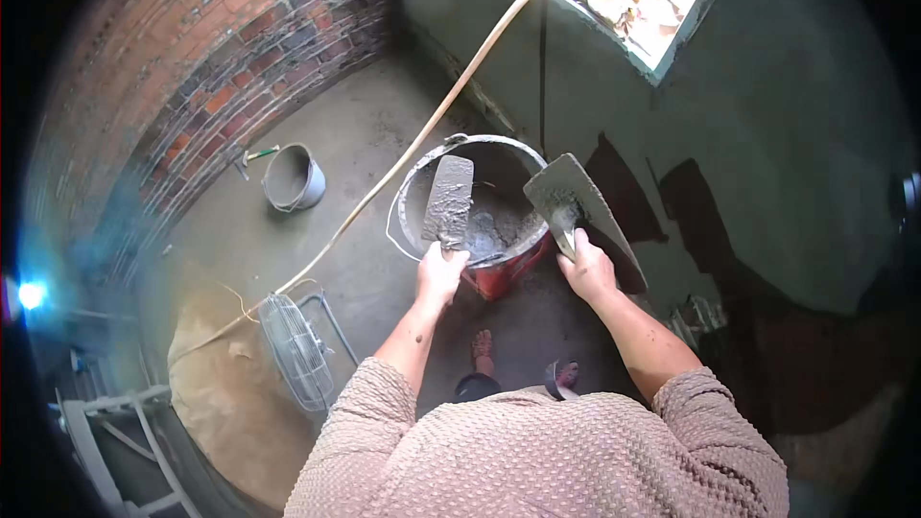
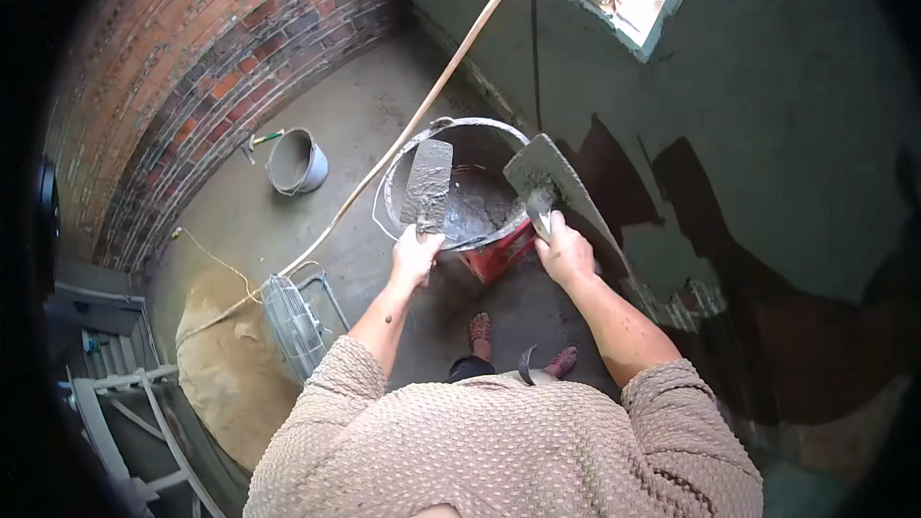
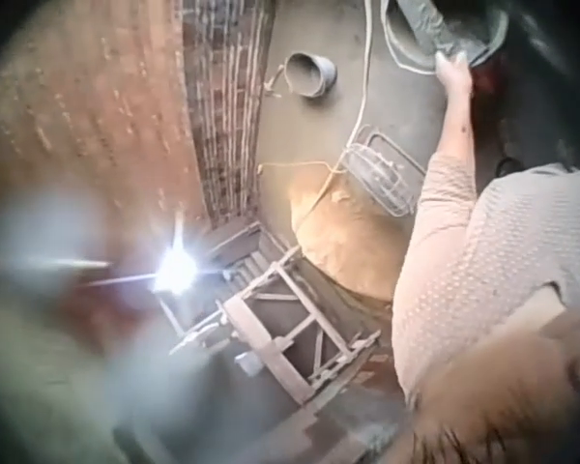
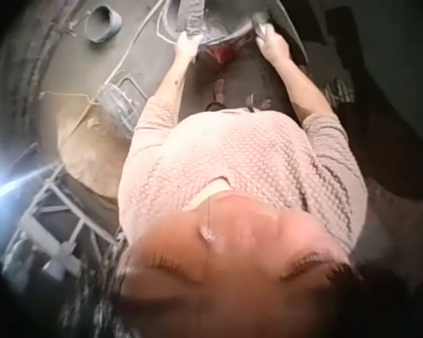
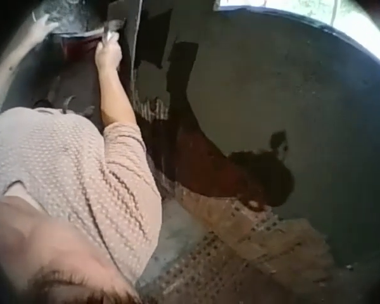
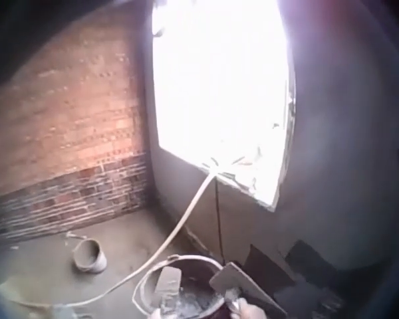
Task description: Applying plaster to a brick wall using a trowel and hawk.
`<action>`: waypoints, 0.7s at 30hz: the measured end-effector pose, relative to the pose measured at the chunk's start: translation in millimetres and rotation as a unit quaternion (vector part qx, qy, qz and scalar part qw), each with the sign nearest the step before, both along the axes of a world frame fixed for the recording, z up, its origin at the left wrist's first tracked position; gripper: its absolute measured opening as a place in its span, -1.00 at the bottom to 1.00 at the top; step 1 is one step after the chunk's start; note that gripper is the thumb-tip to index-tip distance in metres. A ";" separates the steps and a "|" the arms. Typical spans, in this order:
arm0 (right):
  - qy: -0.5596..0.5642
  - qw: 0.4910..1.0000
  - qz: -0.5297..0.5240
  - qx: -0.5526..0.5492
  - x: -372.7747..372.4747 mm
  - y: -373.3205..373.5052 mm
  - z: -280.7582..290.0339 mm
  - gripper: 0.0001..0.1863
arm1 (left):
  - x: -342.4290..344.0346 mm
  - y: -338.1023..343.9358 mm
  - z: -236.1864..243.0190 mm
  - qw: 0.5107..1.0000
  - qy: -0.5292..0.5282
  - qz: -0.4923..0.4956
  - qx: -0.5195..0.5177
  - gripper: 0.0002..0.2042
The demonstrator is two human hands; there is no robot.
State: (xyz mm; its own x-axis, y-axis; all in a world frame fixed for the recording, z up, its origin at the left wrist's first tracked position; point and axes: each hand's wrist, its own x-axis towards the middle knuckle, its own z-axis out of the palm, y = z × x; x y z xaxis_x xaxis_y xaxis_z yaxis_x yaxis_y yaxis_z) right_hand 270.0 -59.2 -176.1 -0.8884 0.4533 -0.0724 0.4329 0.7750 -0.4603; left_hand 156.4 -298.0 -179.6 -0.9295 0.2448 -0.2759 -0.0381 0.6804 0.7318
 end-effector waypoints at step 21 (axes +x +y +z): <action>0.023 0.988 0.008 -0.154 -56.7 7.7 -9.3 -0.57 | -46.3 20.6 -19.6 0.912 -0.232 0.007 0.337 -0.82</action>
State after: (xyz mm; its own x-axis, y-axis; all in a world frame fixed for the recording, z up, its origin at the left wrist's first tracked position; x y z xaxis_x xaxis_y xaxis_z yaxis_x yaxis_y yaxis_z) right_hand 213.3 -51.4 -185.3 -0.9009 0.4019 -0.1639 0.3949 0.6020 -0.6940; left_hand 110.2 -277.4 -199.2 -0.7550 0.4931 -0.4322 -0.4558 0.0792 0.8866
